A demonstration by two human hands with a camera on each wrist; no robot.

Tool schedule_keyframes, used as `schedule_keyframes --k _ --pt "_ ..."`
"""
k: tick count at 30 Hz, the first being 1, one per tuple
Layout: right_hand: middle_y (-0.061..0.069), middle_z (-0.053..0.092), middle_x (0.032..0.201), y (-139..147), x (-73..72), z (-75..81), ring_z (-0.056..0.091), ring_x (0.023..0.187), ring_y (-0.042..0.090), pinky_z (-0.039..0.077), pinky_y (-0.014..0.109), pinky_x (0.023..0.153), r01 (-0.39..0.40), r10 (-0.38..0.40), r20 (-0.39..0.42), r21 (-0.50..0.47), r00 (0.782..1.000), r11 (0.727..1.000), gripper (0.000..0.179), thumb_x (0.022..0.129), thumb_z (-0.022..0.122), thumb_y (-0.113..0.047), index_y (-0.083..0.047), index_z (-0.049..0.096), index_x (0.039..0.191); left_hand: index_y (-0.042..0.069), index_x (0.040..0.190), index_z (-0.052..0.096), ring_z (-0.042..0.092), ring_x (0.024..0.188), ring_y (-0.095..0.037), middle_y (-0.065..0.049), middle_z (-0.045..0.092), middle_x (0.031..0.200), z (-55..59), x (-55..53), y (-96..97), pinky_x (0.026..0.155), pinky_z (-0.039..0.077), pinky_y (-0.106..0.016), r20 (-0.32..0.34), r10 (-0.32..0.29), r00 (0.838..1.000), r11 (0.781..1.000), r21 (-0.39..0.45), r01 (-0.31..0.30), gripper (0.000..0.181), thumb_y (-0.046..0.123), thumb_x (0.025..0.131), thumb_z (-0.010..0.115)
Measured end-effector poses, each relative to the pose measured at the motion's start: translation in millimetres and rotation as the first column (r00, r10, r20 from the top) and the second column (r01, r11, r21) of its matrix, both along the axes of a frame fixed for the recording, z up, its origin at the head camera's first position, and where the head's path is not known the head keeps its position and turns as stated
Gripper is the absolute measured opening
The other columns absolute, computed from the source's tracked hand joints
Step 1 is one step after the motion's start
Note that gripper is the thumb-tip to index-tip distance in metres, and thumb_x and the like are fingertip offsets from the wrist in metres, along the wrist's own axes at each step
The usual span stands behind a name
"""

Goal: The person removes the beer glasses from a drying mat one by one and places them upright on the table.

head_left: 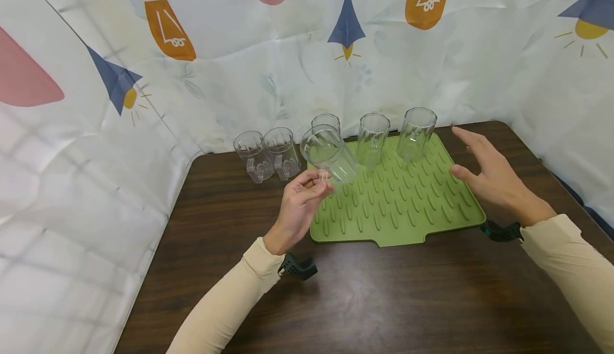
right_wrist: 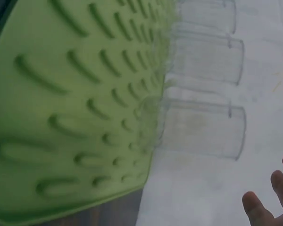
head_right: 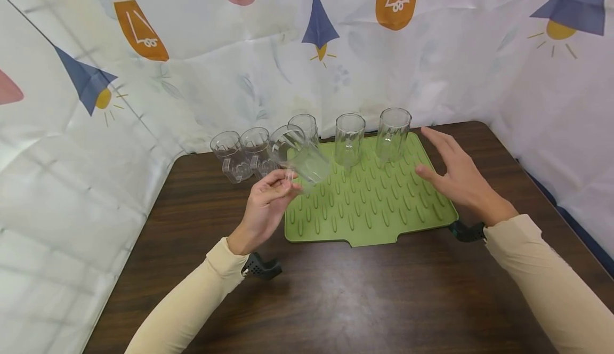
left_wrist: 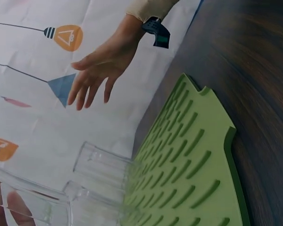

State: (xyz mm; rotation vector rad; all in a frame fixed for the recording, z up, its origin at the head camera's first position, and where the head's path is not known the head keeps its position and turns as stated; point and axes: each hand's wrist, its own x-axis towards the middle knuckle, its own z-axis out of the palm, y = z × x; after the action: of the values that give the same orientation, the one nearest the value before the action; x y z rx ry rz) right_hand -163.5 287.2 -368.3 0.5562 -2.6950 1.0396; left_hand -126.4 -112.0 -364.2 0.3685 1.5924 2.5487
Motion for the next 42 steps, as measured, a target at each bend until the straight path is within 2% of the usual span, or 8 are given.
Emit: schedule_keyframes --k 5,10,15,21,26,31,42 --pt "0.005 0.007 0.177 12 0.0 -8.0 0.011 0.162 0.045 0.024 0.084 0.108 -0.007 0.004 0.021 0.15 1.0 0.989 0.09 0.099 0.069 -0.038 -0.03 0.01 0.168 0.019 0.1 0.07 0.069 0.09 -0.007 0.007 0.07 0.102 1.1 1.6 -9.8 0.091 0.057 -0.023 -0.007 0.011 1.0 0.999 -0.033 -0.011 0.033 -0.006 0.1 0.049" --pt "0.003 -0.001 0.177 22 0.8 -18.4 -0.002 0.165 0.034 0.019 0.078 0.119 -0.041 0.031 0.041 0.255 0.999 0.966 0.101 0.096 0.073 -0.039 -0.026 0.003 0.168 0.019 0.1 0.071 0.069 0.09 -0.006 0.007 0.07 0.102 4.5 4.0 -19.4 0.091 0.058 -0.022 -0.017 0.023 1.0 0.998 -0.059 -0.024 0.034 -0.007 0.1 0.048" --pt "0.009 -0.002 0.177 29 1.0 -27.6 -0.001 0.165 0.036 0.009 0.067 0.13 -0.052 0.05 0.017 0.348 0.999 0.936 0.107 0.093 0.075 -0.043 -0.019 0.002 0.168 0.019 0.1 0.07 0.069 0.089 -0.006 0.008 0.07 0.103 9.9 6.8 -29.9 0.092 0.058 -0.022 -0.023 0.045 0.999 0.994 -0.1 -0.047 0.033 -0.007 0.101 0.049" --pt "0.013 -0.004 0.176 35 1.3 -37.3 -0.001 0.164 0.038 -0.003 0.06 0.134 -0.041 0.027 0.035 0.486 0.999 0.873 0.111 0.093 0.072 -0.052 -0.01 0.0 0.167 0.018 0.101 0.069 0.069 0.09 -0.007 0.007 0.071 0.103 13.3 10.7 -43.3 0.092 0.057 -0.021 -0.04 0.074 0.996 0.99 -0.116 -0.078 0.03 -0.007 0.1 0.051" --pt "0.019 -0.001 0.175 36 2.1 -44.3 -0.002 0.164 0.038 -0.004 0.06 0.133 -0.058 0.009 0.088 0.564 0.996 0.824 0.114 0.092 0.07 -0.059 -0.006 0.001 0.166 0.018 0.102 0.069 0.069 0.091 -0.007 0.006 0.07 0.104 15.0 14.0 -56.4 0.092 0.057 -0.019 -0.045 0.107 0.993 0.982 -0.154 -0.112 0.029 -0.006 0.1 0.052" --pt "0.021 -0.002 0.174 36 3.1 -51.1 -0.002 0.163 0.04 0.001 0.067 0.13 -0.092 0.005 0.142 0.614 0.99 0.784 0.116 0.092 0.066 -0.066 -0.002 0.004 0.165 0.018 0.102 0.069 0.069 0.092 -0.006 0.007 0.07 0.104 19.4 15.8 -68.9 0.093 0.057 -0.018 -0.056 0.13 0.99 0.972 -0.188 -0.138 0.03 -0.006 0.101 0.051" --pt "0.023 0.006 0.174 34 1.5 -62.3 0.004 0.162 0.044 0.006 0.073 0.126 -0.159 0.003 0.239 0.635 0.971 0.756 0.113 0.091 0.061 -0.071 0.0 0.013 0.165 0.013 0.102 0.069 0.068 0.089 -0.008 0.005 0.07 0.102 42.4 11.1 -98.4 0.09 0.058 -0.019 -0.172 0.213 0.962 0.961 -0.143 -0.238 0.028 -0.008 0.1 0.051"
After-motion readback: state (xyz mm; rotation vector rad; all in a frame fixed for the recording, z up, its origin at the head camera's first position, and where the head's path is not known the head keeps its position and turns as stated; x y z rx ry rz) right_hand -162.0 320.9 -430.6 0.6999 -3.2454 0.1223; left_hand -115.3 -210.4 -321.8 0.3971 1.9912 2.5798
